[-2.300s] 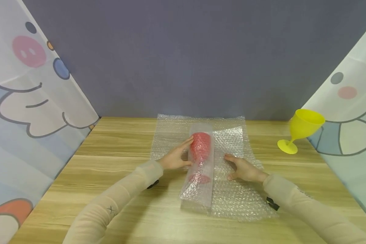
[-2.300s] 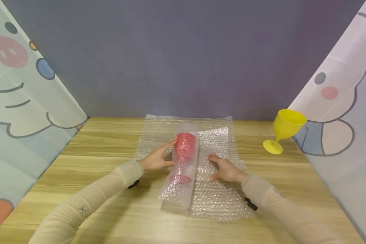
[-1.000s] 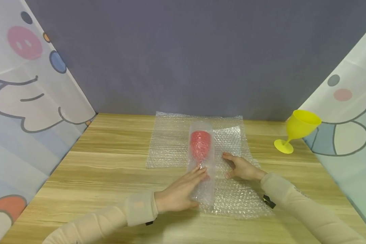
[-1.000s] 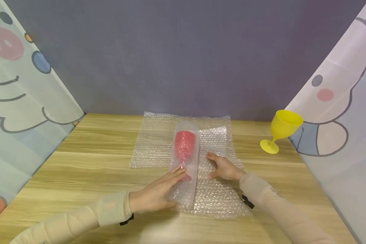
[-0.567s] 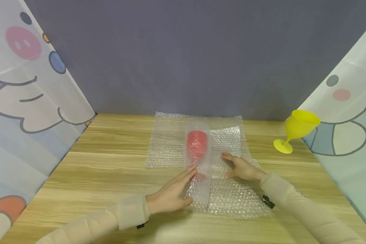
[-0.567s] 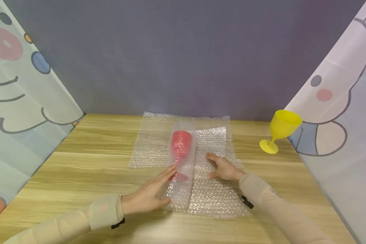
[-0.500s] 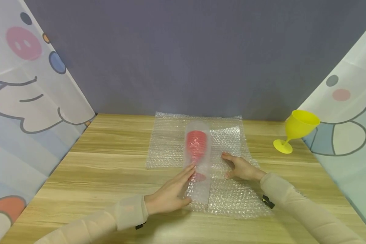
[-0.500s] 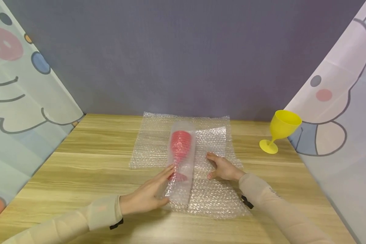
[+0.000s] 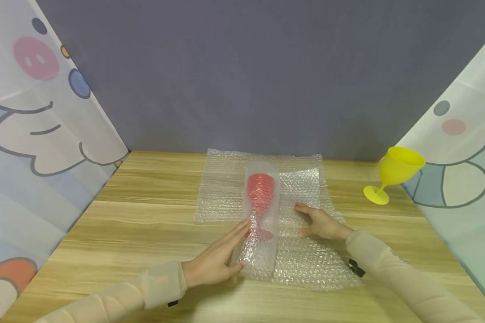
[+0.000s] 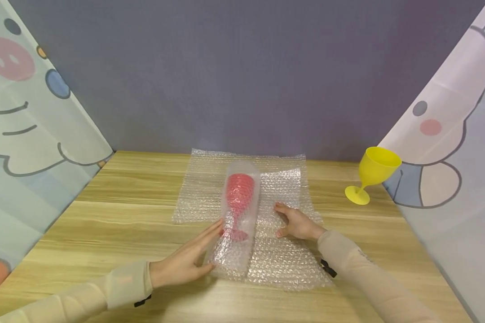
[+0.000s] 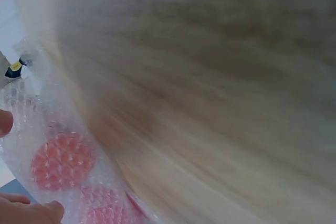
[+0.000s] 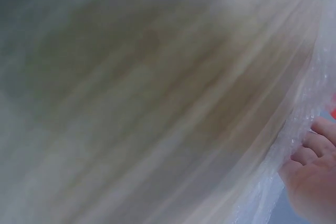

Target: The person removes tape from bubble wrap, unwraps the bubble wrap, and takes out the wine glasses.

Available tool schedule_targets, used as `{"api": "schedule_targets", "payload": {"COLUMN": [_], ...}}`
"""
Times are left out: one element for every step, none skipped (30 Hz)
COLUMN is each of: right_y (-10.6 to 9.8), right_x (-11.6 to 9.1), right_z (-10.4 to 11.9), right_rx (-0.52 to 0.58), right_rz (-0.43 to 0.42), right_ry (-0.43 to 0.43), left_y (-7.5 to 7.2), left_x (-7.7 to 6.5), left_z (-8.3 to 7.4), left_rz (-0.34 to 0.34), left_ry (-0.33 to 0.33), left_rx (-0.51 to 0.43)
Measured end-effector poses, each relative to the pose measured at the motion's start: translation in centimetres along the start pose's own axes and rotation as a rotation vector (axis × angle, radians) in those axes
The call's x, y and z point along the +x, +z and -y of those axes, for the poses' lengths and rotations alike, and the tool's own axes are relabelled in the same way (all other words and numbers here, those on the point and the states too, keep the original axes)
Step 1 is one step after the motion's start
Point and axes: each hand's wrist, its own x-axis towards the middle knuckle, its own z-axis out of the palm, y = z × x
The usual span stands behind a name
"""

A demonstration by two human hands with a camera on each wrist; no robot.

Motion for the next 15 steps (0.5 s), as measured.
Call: {"api": "schedule_targets", "payload": {"right_y": [0.0, 0.0, 0.0, 0.0, 0.0, 0.0, 0.0, 0.0, 0.0, 0.0, 0.0, 0.0, 0.0, 0.0, 0.0], "right_x": [0.0, 0.0, 0.1, 0.1, 0.1, 0.1, 0.1, 0.1, 0.1, 0.1, 0.0, 0.0, 0.0, 0.0, 0.0], "right_z": [0.0, 0.0, 0.0, 0.0, 0.0, 0.0, 0.1, 0.1, 0.0, 0.0, 0.0, -0.1, -0.1, -0.1, -0.1], "right_rx": [-0.001, 0.002, 0.004, 0.005, -0.002, 0.001, 0.002, 0.004, -0.001, -0.003, -0.007, -0.004, -0.009, -0.012, -0.018], "right_rz": [0.0, 0.0, 0.0, -0.001, 0.0, 0.0, 0.002, 0.002, 0.004, 0.005, 0.005, 0.006, 0.005, 0.004, 0.004], "right_ry": [-0.005, -0.009, -0.011, -0.013, -0.021, -0.018, -0.017, -0.013, -0.013, -0.012, -0.012, -0.005, -0.007, -0.007, -0.01], "left_y": [0.0, -0.1, -0.1, -0.1, -0.2, -0.3, -0.3, -0.4, -0.4, -0.5, -0.5, -0.6, -0.6, -0.7, -0.7], "left_x": [-0.1, -0.3, -0.4, -0.6, -0.7, -0.9, -1.0, -1.1, -1.2, -1.4, -1.5, -1.6, -1.7, -1.8, -1.9], "left_z": [0.1, 0.2, 0.2, 0.3, 0.4, 0.4, 0.4, 0.5, 0.5, 0.6, 0.6, 0.7, 0.8, 0.8, 0.9], "left_rz": [-0.003, -0.006, -0.009, -0.012, -0.017, -0.02, -0.024, -0.029, -0.031, -0.033, -0.036, -0.039, -0.044, -0.049, -0.053], "left_ry": [0.002, 0.001, -0.004, -0.01, -0.016, -0.024, -0.031, -0.036, -0.045, -0.05, -0.054, -0.057, -0.054, -0.053, -0.05], "left_rx": [0.0, -0.004, -0.006, -0.009, -0.011, -0.012, -0.014, -0.015, -0.016, -0.02, -0.021, -0.021, -0.02, -0.02, -0.018]}}
